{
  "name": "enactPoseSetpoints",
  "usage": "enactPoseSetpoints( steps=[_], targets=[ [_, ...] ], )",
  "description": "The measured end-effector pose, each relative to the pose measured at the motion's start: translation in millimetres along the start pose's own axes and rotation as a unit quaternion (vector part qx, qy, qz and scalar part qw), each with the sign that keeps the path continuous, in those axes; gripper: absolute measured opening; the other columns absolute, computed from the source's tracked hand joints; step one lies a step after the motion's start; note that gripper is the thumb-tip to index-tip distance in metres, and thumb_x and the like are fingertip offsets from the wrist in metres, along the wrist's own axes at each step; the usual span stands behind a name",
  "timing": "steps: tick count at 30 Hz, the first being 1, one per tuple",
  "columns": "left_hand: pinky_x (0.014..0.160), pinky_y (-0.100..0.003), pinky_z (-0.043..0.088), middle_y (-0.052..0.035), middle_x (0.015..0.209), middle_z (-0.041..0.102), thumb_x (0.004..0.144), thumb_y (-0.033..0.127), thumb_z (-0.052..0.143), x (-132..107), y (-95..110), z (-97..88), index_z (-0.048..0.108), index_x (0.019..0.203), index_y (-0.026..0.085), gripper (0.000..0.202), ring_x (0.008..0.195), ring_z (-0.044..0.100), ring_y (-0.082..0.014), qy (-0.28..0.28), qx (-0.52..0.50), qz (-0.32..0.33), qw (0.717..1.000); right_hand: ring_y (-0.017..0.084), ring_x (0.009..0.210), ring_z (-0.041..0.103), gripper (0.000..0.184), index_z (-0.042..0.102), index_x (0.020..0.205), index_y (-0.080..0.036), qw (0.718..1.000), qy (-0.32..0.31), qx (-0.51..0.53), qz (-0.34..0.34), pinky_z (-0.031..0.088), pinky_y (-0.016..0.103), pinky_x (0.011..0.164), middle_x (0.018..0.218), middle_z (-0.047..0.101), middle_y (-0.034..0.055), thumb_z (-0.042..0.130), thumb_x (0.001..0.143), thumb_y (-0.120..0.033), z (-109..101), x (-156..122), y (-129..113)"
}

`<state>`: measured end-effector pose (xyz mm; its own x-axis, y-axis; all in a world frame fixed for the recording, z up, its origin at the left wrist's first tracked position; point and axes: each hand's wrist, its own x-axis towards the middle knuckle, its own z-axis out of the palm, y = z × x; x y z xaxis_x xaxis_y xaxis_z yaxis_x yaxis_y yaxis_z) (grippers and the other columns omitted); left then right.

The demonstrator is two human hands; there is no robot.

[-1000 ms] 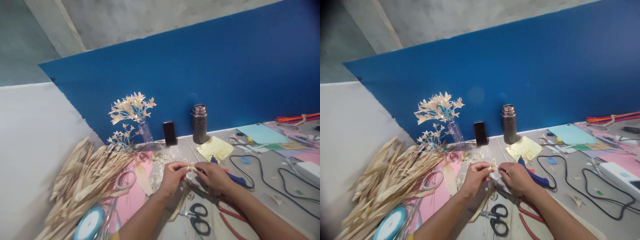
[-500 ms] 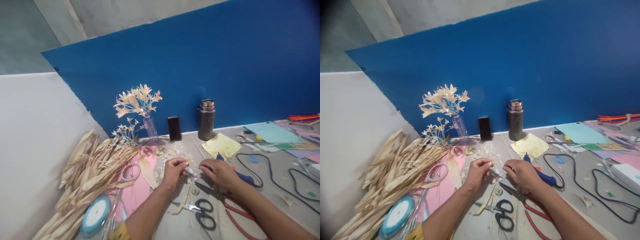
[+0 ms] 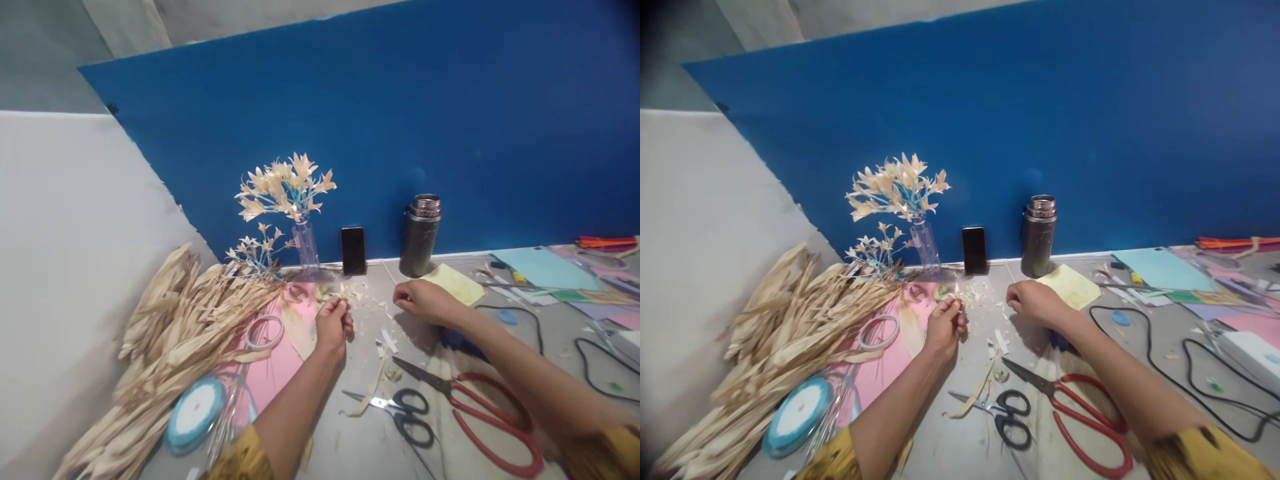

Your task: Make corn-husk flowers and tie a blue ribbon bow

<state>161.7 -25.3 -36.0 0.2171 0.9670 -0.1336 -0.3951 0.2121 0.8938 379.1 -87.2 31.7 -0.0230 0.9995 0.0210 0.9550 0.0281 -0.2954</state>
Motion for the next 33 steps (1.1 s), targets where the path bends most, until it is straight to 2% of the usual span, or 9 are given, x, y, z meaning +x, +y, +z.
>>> enactPoseSetpoints(
  steps=[2, 5, 11, 15, 19, 26, 33],
  targets=[
    [0.038, -0.016, 0.028, 0.0041, 0.067, 0.062, 0.056, 0.050, 0.089, 2.0, -1.2, -1.5, 0.055, 0.073, 0.018, 0.050, 0.040, 0.044, -0.0033, 0.011, -0.009, 0.002, 1.000, 0.021, 0.088, 0.069, 0.014, 0.073, 0.096, -0.017, 0.999, -0.033, -0.001, 0.003, 0.054, 0.034, 0.079, 0.101, 0.074, 0.0068, 0.063, 0.097, -0.027, 3.5, 21.9, -2.0],
    [0.037, -0.017, 0.027, 0.0044, 0.065, 0.061, 0.057, 0.051, 0.089, 2.0, -3.9, -2.1, 0.054, 0.074, 0.018, 0.051, 0.039, 0.044, -0.0033, 0.018, -0.009, 0.003, 1.000, 0.022, 0.103, 0.068, 0.029, 0.065, 0.122, -0.018, 0.997, -0.080, -0.002, 0.004, 0.058, 0.043, 0.088, 0.124, 0.067, 0.0083, 0.063, 0.100, -0.036, 12.2, 52.4, -6.7],
    [0.037, -0.017, 0.025, 0.0061, 0.056, 0.056, 0.060, 0.050, 0.087, 1.3, -6.3, -1.7, 0.057, 0.070, 0.017, 0.046, 0.038, 0.042, -0.0034, 0.027, 0.005, 0.022, 0.999, 0.025, 0.108, 0.067, 0.034, 0.063, 0.128, -0.019, 0.994, -0.106, -0.019, 0.019, 0.058, 0.045, 0.090, 0.130, 0.064, 0.0091, 0.064, 0.099, -0.036, 27.3, 88.4, -32.4],
    [0.039, -0.017, 0.027, 0.0024, 0.066, 0.064, 0.061, 0.042, 0.086, 1.4, -5.1, -0.5, 0.065, 0.075, 0.015, 0.037, 0.040, 0.044, -0.0025, 0.029, 0.012, 0.041, 0.999, 0.024, 0.108, 0.066, 0.034, 0.062, 0.128, -0.019, 0.993, -0.101, -0.044, 0.046, 0.058, 0.045, 0.091, 0.130, 0.064, 0.0094, 0.064, 0.099, -0.035, 35.0, 93.2, -50.6],
    [0.040, -0.018, 0.028, -0.0003, 0.069, 0.067, 0.061, 0.040, 0.086, 1.6, -4.0, 0.4, 0.068, 0.075, 0.014, 0.035, 0.040, 0.046, -0.0033, 0.023, 0.012, 0.046, 0.999, 0.024, 0.109, 0.066, 0.034, 0.062, 0.129, -0.019, 0.991, -0.092, -0.070, 0.071, 0.058, 0.045, 0.091, 0.131, 0.064, 0.0098, 0.064, 0.099, -0.035, 40.4, 89.9, -55.8],
    [0.039, -0.018, 0.029, 0.0013, 0.068, 0.065, 0.060, 0.041, 0.087, 1.7, -3.0, -0.2, 0.068, 0.078, 0.014, 0.039, 0.040, 0.046, -0.0034, 0.019, -0.007, 0.042, 0.999, 0.024, 0.109, 0.066, 0.034, 0.062, 0.129, -0.019, 0.992, -0.084, -0.050, 0.084, 0.058, 0.045, 0.091, 0.131, 0.064, 0.0099, 0.064, 0.099, -0.035, 46.4, 87.9, -47.8],
    [0.037, -0.017, 0.028, 0.0031, 0.064, 0.063, 0.061, 0.046, 0.087, 7.3, -1.5, -4.7, 0.059, 0.071, 0.015, 0.042, 0.038, 0.043, -0.0026, 0.032, -0.025, 0.040, 0.998, 0.025, 0.108, 0.066, 0.034, 0.063, 0.128, -0.018, 0.987, -0.110, 0.029, 0.109, 0.058, 0.045, 0.090, 0.130, 0.064, 0.0092, 0.065, 0.099, -0.036, 40.6, 88.9, -27.5]
  ],
)
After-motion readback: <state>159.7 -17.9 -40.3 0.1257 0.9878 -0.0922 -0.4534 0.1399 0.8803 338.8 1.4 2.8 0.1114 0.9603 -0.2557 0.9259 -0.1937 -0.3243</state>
